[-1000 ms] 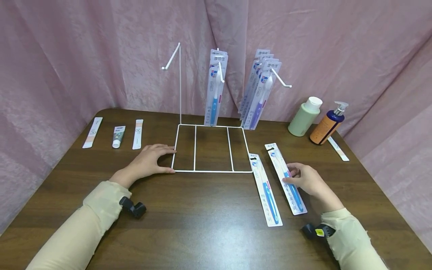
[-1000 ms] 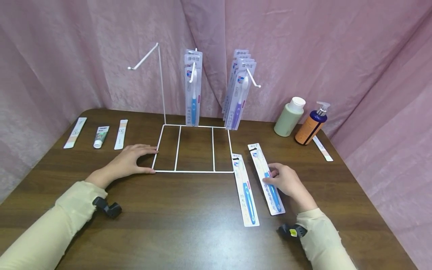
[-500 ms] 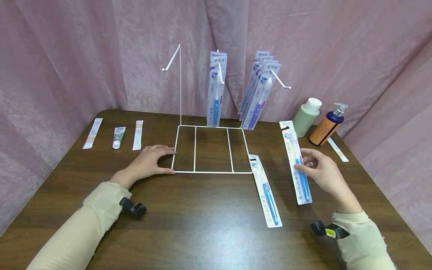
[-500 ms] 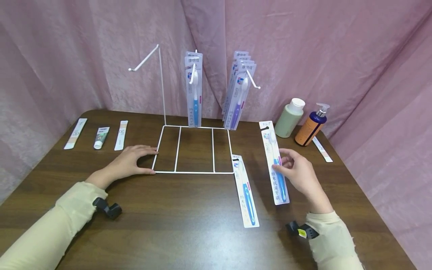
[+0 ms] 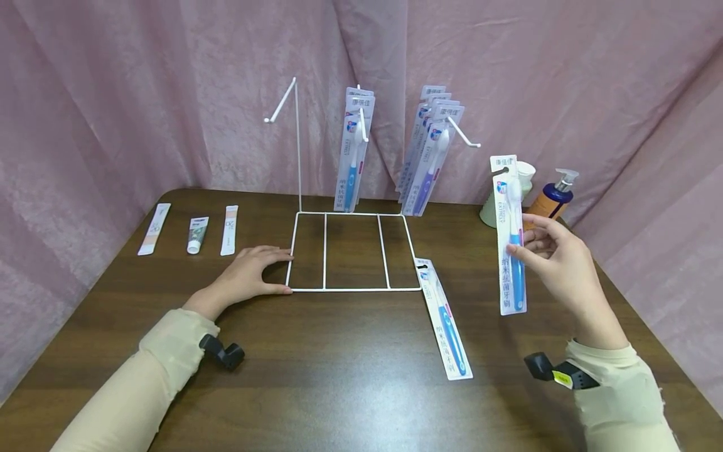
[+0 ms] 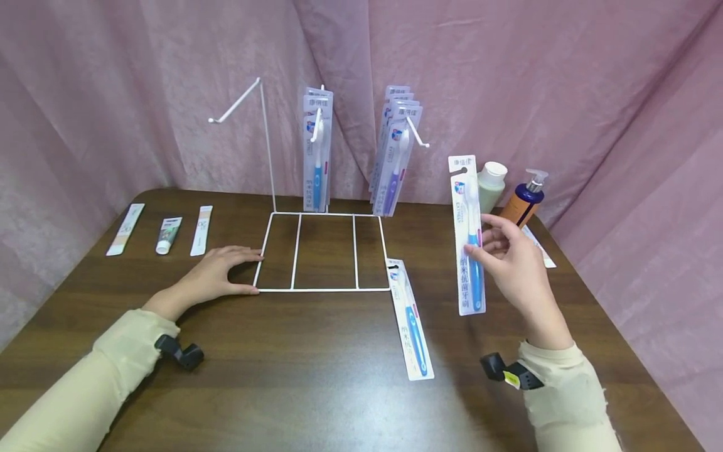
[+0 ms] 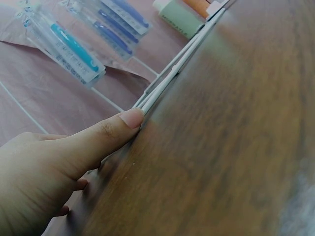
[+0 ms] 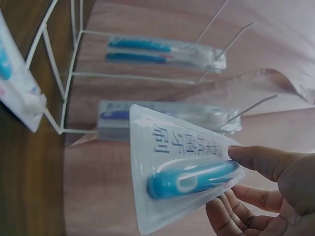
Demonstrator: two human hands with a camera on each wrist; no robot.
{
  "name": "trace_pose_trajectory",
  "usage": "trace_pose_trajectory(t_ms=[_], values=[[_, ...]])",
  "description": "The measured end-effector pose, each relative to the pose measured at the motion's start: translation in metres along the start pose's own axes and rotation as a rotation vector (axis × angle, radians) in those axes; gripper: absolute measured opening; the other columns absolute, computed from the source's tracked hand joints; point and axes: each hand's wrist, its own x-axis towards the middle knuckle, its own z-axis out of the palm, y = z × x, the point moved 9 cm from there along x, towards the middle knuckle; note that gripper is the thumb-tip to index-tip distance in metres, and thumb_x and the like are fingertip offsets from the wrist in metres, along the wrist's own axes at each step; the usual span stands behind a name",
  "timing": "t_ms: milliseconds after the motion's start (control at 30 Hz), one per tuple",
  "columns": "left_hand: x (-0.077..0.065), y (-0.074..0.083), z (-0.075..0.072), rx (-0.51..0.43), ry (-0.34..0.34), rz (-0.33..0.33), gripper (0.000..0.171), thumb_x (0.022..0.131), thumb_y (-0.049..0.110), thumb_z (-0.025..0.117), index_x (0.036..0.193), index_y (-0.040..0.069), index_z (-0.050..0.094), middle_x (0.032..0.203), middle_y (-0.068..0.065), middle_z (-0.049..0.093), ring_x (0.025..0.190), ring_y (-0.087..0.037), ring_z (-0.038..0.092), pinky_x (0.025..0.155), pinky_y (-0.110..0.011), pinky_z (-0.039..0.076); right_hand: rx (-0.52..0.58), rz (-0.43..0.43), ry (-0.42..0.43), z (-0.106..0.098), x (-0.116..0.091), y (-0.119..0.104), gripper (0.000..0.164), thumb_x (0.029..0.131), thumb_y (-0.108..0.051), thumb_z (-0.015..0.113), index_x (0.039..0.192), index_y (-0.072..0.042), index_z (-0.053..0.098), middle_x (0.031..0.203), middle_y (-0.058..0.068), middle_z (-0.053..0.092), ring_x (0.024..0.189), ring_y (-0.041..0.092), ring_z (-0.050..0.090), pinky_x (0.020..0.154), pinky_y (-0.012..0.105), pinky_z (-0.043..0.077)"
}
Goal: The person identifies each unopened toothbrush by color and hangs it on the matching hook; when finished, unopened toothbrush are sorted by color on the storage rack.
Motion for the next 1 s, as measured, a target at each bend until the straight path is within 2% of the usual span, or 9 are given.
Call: trace_pose_trajectory(t_ms=[100, 300, 500, 633, 867, 1000], values=[[0.0, 0.0, 0.0, 0.004, 0.005, 0.003, 0.078, 0.073, 0.057, 0.075, 0.136, 0.015, 0.056, 0.145, -0.011, 0.05, 0.136, -0.035, 0.04, 0.11, -0.061, 0.024, 0.036, -0.006, 0.06, -0.006, 0.0, -0.01, 0.053, 0.086, -0.016, 0.073, 0.134, -0.007, 0.054, 0.086, -0.021, 0.054, 0.071, -0.013, 0.053, 0.062, 0.004, 0.043], [0.001, -0.001, 0.001, 0.006, 0.006, 0.003, 0.078, 0.073, 0.058, 0.075, 0.136, 0.015, 0.056, 0.145, -0.01, 0.05, 0.136, -0.035, 0.04, 0.111, -0.061, 0.023, 0.159, -0.065, 0.173, -0.015, -0.002, -0.034, 0.054, 0.082, -0.003, 0.074, 0.132, -0.003, 0.054, 0.086, -0.023, 0.057, 0.073, -0.011, 0.056, 0.065, 0.003, 0.045], [0.0, 0.0, -0.001, 0.008, 0.023, 0.016, 0.078, 0.073, 0.058, 0.075, 0.135, 0.014, 0.056, 0.144, -0.011, 0.052, 0.135, -0.035, 0.041, 0.109, -0.061, 0.025, 0.224, -0.15, 0.227, -0.011, -0.006, -0.065, 0.056, 0.08, 0.001, 0.074, 0.133, -0.005, 0.055, 0.09, -0.02, 0.057, 0.079, -0.006, 0.056, 0.069, 0.002, 0.046], [0.0, 0.002, -0.002, 0.013, 0.032, 0.026, 0.076, 0.074, 0.056, 0.075, 0.134, 0.013, 0.057, 0.143, -0.011, 0.052, 0.134, -0.035, 0.042, 0.108, -0.061, 0.026, 0.242, -0.216, 0.215, 0.001, -0.004, -0.084, 0.055, 0.08, 0.002, 0.074, 0.131, -0.003, 0.056, 0.091, -0.013, 0.057, 0.079, -0.004, 0.056, 0.07, 0.003, 0.047], [-0.001, 0.003, -0.002, 0.009, 0.028, 0.024, 0.075, 0.074, 0.055, 0.076, 0.133, 0.013, 0.057, 0.143, -0.011, 0.053, 0.134, -0.035, 0.042, 0.109, -0.061, 0.026, 0.238, -0.277, 0.188, 0.025, 0.006, -0.106, 0.054, 0.079, -0.001, 0.076, 0.129, 0.0, 0.056, 0.094, 0.012, 0.063, 0.079, -0.001, 0.055, 0.069, 0.005, 0.047], [-0.001, 0.002, -0.002, 0.007, 0.023, 0.017, 0.075, 0.073, 0.055, 0.076, 0.134, 0.014, 0.057, 0.143, -0.01, 0.052, 0.134, -0.035, 0.042, 0.109, -0.061, 0.025, 0.252, -0.303, 0.18, 0.039, 0.01, -0.116, 0.055, 0.077, -0.001, 0.078, 0.129, 0.0, 0.057, 0.095, 0.015, 0.064, 0.078, 0.004, 0.055, 0.069, 0.006, 0.047]])
